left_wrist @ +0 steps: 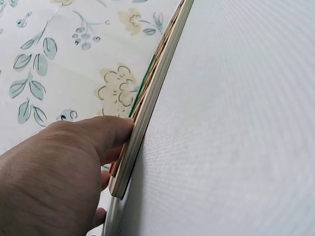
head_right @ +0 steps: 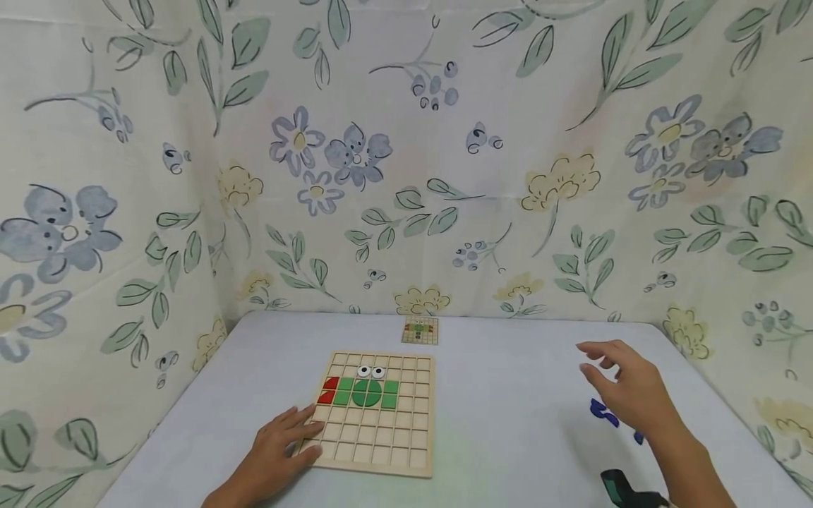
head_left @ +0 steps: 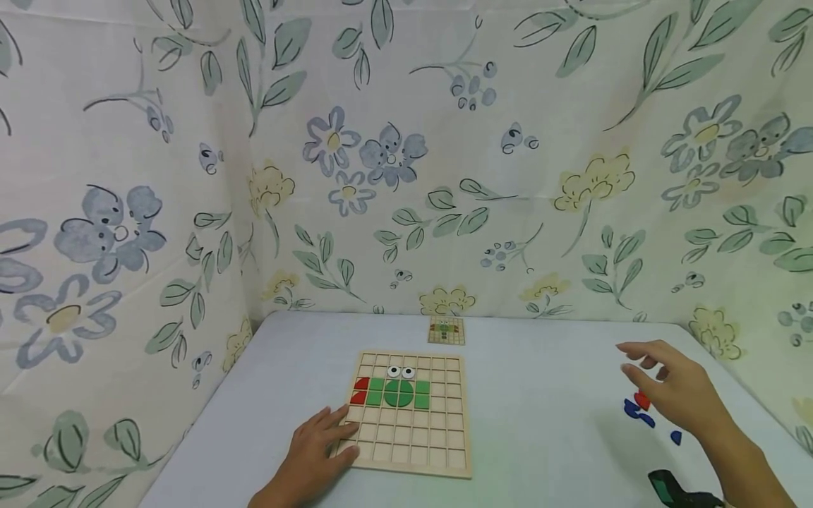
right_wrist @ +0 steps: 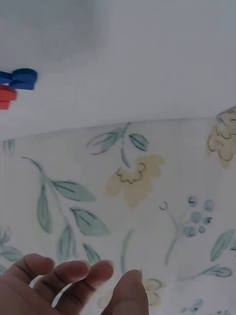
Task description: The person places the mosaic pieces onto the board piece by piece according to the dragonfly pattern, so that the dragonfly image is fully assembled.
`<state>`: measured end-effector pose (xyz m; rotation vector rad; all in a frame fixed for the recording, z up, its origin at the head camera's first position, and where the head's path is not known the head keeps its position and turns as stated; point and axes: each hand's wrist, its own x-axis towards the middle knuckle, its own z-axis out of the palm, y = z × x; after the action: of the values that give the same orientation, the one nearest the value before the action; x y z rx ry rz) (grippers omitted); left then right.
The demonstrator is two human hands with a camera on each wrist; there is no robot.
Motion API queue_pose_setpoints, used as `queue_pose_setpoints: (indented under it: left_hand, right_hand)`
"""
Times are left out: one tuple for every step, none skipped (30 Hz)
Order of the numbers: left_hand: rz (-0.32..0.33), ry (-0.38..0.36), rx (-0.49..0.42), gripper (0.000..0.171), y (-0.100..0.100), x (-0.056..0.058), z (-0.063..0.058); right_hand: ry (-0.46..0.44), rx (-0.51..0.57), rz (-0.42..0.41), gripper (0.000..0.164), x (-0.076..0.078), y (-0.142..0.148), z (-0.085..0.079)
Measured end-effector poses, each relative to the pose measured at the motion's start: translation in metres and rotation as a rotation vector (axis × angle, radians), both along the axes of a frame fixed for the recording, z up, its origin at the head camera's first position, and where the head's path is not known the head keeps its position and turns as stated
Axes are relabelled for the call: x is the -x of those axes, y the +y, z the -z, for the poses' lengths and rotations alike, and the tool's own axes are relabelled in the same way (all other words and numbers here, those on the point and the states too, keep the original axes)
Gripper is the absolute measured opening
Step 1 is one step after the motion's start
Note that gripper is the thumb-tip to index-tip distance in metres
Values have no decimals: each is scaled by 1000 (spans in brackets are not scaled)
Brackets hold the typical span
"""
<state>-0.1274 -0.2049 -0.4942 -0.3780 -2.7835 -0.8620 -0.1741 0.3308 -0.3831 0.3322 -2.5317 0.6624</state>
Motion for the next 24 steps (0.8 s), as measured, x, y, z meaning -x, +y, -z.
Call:
queue_pose_setpoints:
  left_hand:
    - [0,0,-3,36,0,0,-1]
    - [0,0,-7,37,0,0,-1]
    - [2,-1,-11,37,0,-1,-1]
    - [4,-2,-13,37,0,-1,-2]
    - [6,-3,-16,37,0,-1,-2]
    - [7,-2,-17,36,0,-1,-2]
    - [7,-2,-17,36,0,-1,-3]
    - [6,-2,-15,36,0,-1,-3]
    - [5,-1,-15,36,0,-1,-3]
    - [4,-1,-14,36,0,-1,-3]
    - [3,0,-16,35,0,-1,-4]
    - [3,1,-17,35,0,-1,-4]
    - [3,2,-17,35,1,-1,-4]
    - [5,5,-19,35,1,-1,-5]
    - [8,7,-20,35,1,-1,-5]
    - [10,13,-21,35,1,-1,-4]
    - [13,17,-25,35,1,-1,-4]
    - [13,20,-24,35,1,-1,-4]
    - [14,24,-25,35,1,-1,-3]
    - [14,25,-24,36,1,-1,-3]
    - [13,25,-23,36,1,0,-2]
    - [13,24,-22,36,1,0,-2]
    - [10,19,-19,36,1,0,-1]
    - [7,16,-15,36,0,0,0]
  right_hand:
    - [-34,6,18,33,3,6,3]
    - [-72,9,37,33,6,12,7]
    - [-108,15,49,34,8,19,10]
    - [-134,17,59,35,11,25,13]
    - [-164,17,67,36,14,31,17]
    - [-193,19,75,37,17,37,21]
    - [-222,21,80,38,20,42,24]
    - [-249,21,82,38,22,47,27]
    - [-278,22,85,39,25,52,30]
    - [-305,23,88,40,27,56,34]
    - [-333,26,92,41,30,61,37]
    - [-360,28,93,41,32,64,40]
    - [-388,29,89,42,34,68,43]
    - [-415,29,93,41,36,72,47]
    - [-439,27,98,41,38,75,50]
    - [-465,27,102,41,40,78,54]
    - [-490,22,105,41,42,81,57]
    - [-514,10,106,41,45,83,60]
    - [-541,0,108,40,47,86,64]
    - [-567,-9,112,40,49,88,67]
    - [-598,-15,111,40,51,89,70]
    - [-623,-27,107,39,52,91,73]
    - [-644,-44,101,40,53,92,76]
    - [-657,-60,93,39,54,93,79]
